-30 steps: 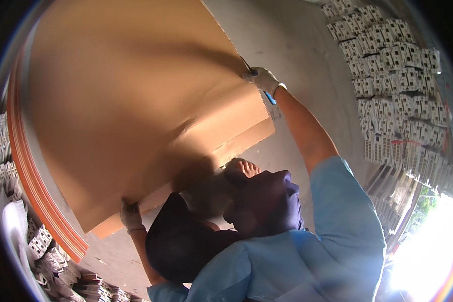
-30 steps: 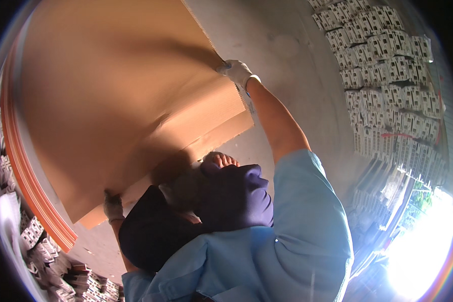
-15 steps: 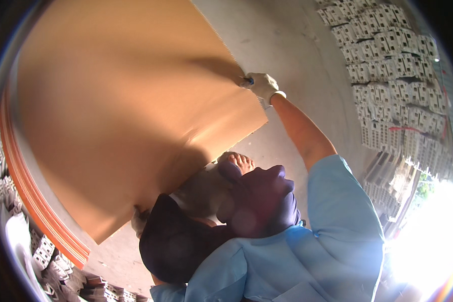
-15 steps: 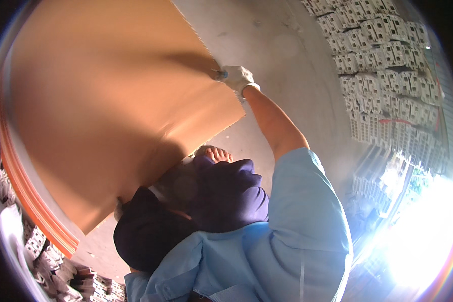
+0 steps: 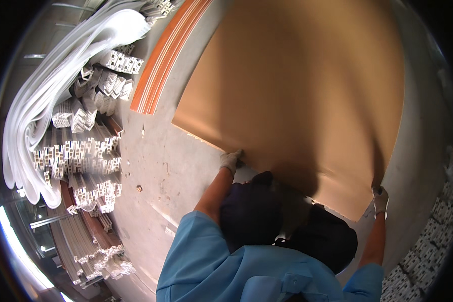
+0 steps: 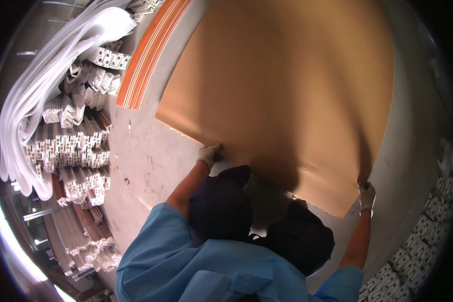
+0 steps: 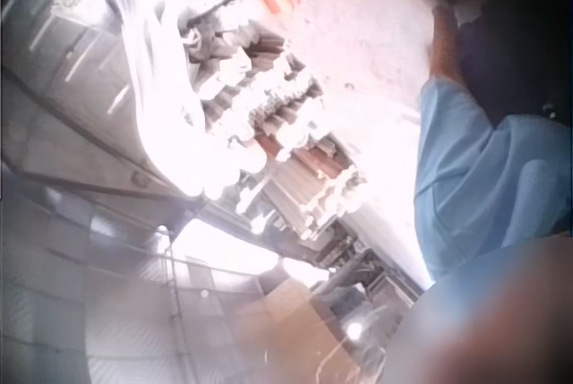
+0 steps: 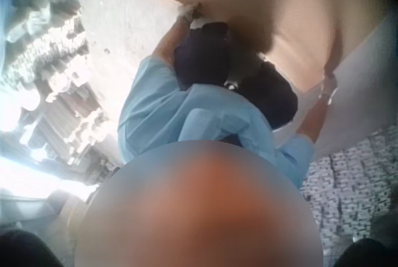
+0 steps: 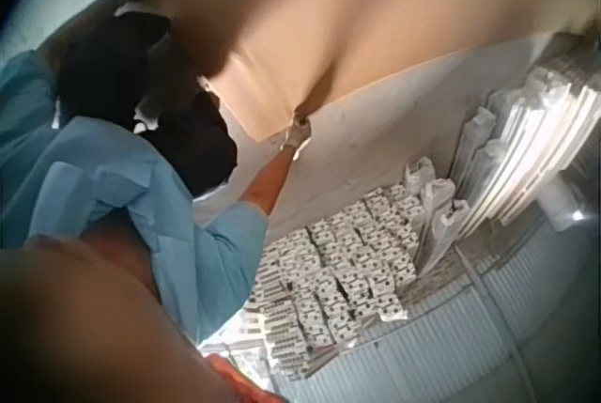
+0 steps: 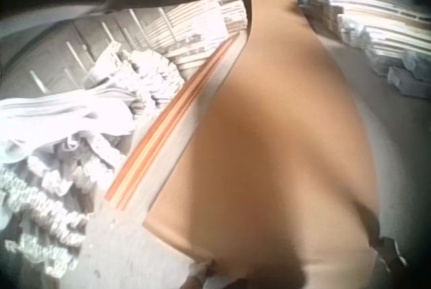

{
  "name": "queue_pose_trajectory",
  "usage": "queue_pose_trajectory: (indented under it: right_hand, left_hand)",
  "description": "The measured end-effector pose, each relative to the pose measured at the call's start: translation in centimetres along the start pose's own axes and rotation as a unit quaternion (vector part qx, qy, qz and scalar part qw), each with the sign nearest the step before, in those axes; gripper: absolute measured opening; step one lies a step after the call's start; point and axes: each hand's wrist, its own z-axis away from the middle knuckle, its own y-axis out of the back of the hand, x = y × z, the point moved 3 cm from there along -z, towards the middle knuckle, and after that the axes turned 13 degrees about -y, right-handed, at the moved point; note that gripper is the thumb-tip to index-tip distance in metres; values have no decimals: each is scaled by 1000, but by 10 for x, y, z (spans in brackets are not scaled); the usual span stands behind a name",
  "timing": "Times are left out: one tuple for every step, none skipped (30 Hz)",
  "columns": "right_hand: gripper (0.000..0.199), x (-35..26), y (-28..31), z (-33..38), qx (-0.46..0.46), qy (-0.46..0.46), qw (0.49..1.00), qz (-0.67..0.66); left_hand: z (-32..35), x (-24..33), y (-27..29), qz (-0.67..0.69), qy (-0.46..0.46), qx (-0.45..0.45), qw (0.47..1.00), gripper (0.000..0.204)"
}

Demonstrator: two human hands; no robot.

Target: The person uses a utility knife to cut a large sheet of brown cardboard on the floor. They repeatedly score the cardboard, fold it to snap the cut, and lift the separated pieces.

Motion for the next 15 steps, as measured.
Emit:
queue_pose_trajectory:
  right_hand:
    - [28,1,0,-4,22,20,999,35]
    - [28,3,-1,-8,25,26,998,55]
    - [28,6,-1,-11,31,19,997,74]
    - [27,7,-1,-13,37,48,996,67]
    - [26,8,-1,-14,46,62,995,59]
    - [26,11,0,-16,42,42,997,51]
    - [26,12,1,-18,49,63,996,44]
    - [25,15,1,-19,44,50,997,36]
    - [25,19,-1,-21,23,15,999,17]
    - [25,20,0,-23,34,29,999,25]
    - [24,22,-1,-24,29,20,999,23]
    - [24,25,-2,-24,39,-18,999,28]
    - [23,23,-3,-22,16,22,1000,13]
    - [23,21,-5,-19,16,32,999,1]
    - [22,19,-3,-14,26,13,999,-19]
  left_hand:
    - [1,1,0,-10,12,-5,1000,30]
    - [1,2,0,3,-2,-4,1000,30]
    - [1,3,0,13,-13,1,1000,30]
    - [0,2,-1,22,-23,6,999,31]
    - [-1,1,-2,22,-12,0,1000,31]
    - [-1,0,-4,22,-1,-6,1000,31]
    - [-1,-2,-5,15,19,-4,1000,31]
    - [-2,-2,-6,18,6,-12,1000,30]
    - [-2,-4,-6,15,1,-11,1000,29]
    - [-2,-6,-5,14,-4,-13,1000,29]
    - [-2,-9,-4,-11,-17,-37,999,30]
    - [-3,-14,-2,-35,-29,-65,997,31]
    - [-6,-19,-1,-62,-46,-97,992,32]
    - [-5,-28,3,-1,-46,-123,991,31]
    - [-7,-36,6,52,-44,-162,985,31]
